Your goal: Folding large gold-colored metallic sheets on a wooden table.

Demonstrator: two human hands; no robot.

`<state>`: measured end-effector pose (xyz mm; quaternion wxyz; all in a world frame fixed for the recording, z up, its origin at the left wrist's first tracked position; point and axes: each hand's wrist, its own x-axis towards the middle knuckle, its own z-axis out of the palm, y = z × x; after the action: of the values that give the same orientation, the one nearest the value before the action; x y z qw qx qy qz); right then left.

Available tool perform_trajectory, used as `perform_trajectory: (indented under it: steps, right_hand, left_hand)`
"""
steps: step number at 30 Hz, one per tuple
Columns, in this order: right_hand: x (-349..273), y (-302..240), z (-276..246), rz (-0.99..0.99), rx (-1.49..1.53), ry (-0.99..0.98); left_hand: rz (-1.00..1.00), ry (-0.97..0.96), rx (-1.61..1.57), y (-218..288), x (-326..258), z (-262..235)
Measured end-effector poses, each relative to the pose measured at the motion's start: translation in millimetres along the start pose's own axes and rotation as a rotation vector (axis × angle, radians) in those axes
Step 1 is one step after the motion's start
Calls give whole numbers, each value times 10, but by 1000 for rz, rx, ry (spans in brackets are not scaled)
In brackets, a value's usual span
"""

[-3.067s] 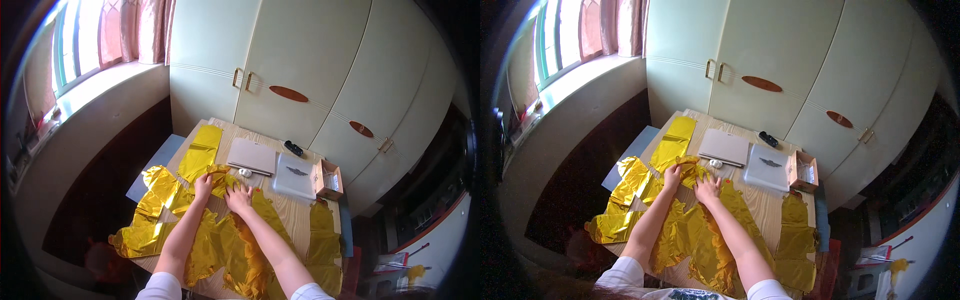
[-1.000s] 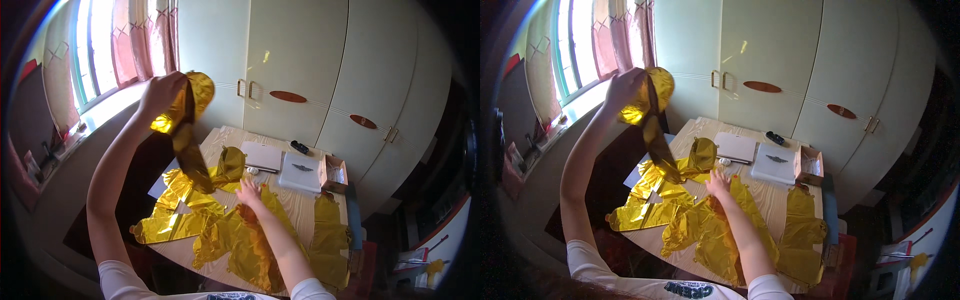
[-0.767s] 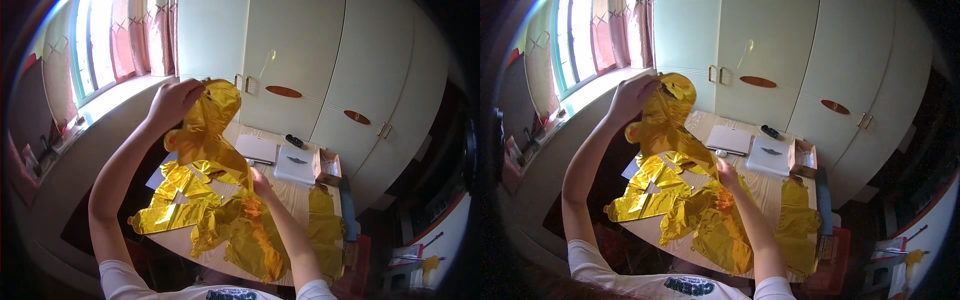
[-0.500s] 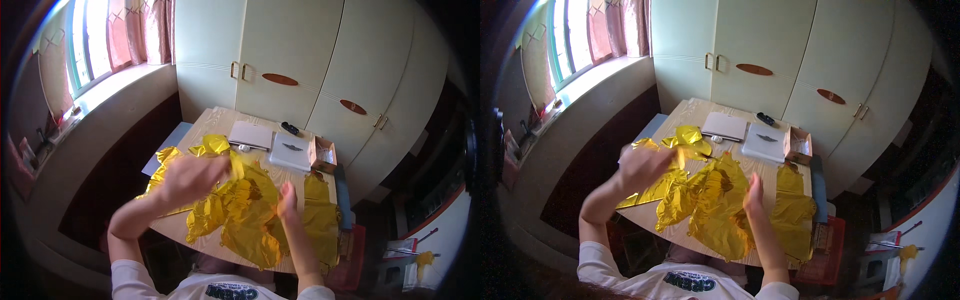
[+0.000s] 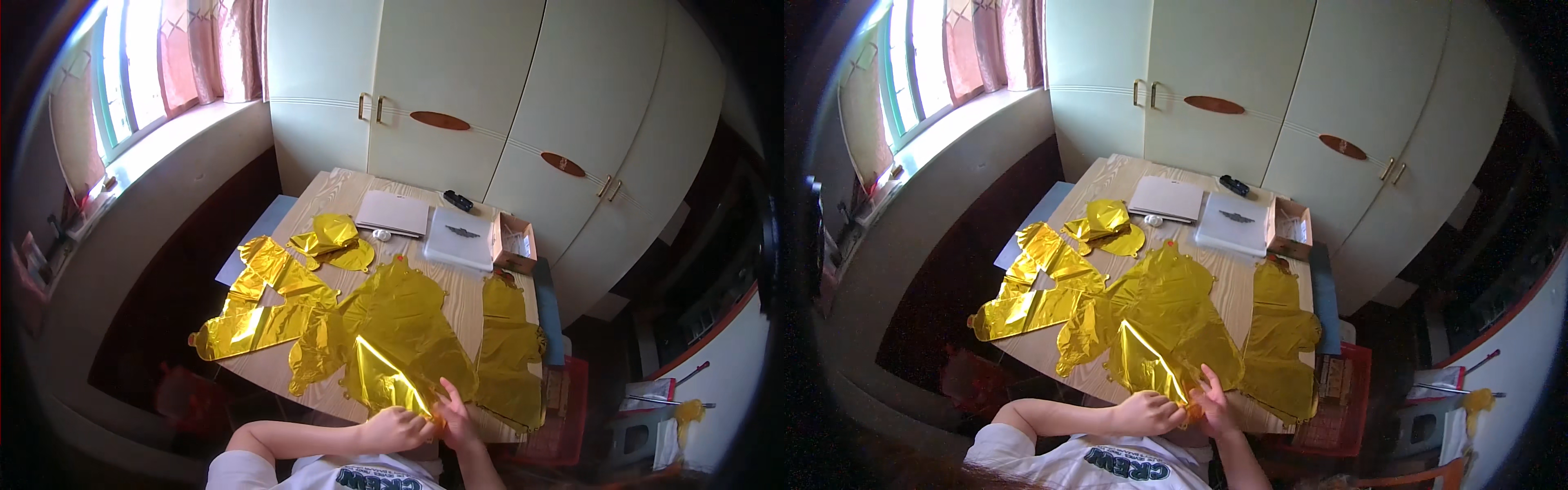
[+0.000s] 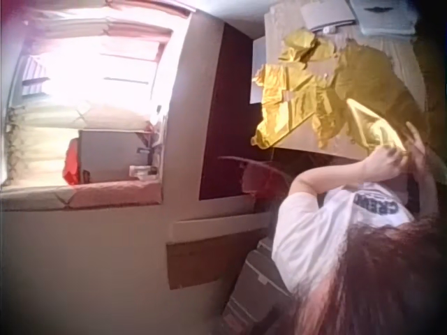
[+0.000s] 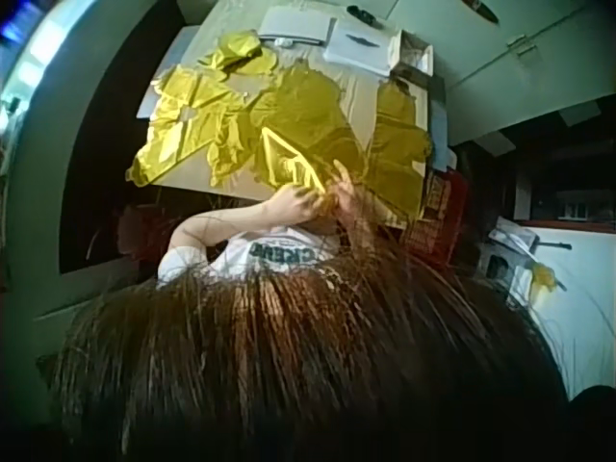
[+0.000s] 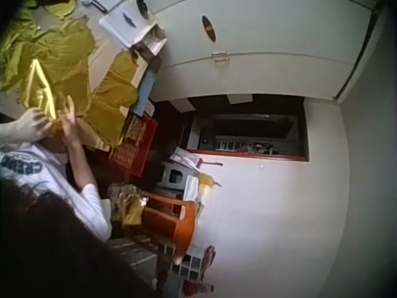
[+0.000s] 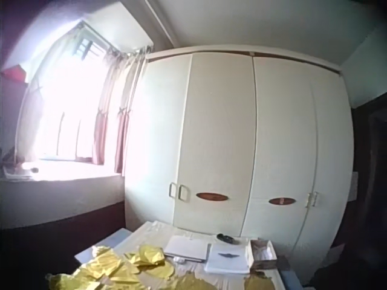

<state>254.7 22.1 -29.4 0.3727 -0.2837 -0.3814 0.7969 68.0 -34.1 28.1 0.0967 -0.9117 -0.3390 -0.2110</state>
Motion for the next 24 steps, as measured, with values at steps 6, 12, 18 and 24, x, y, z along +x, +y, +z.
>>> perform_trajectory:
  steps: [6,12,18,24]
  right_hand:
    - [246,-69,-305,20,-428,89]
    - [438,-239,-403,50,-736,-46]
    - [507,-226,-409,53,-813,49]
    - [540,-121,-578,62,-621,107]
  left_hand:
    - [-104,11,-341,-270,44,46]
    - [-229,-58,-161,-1561,31,433]
    - [-302,-363,-32,-1910,-155,729]
    - [-435,-397,2,-1833,-251,865]
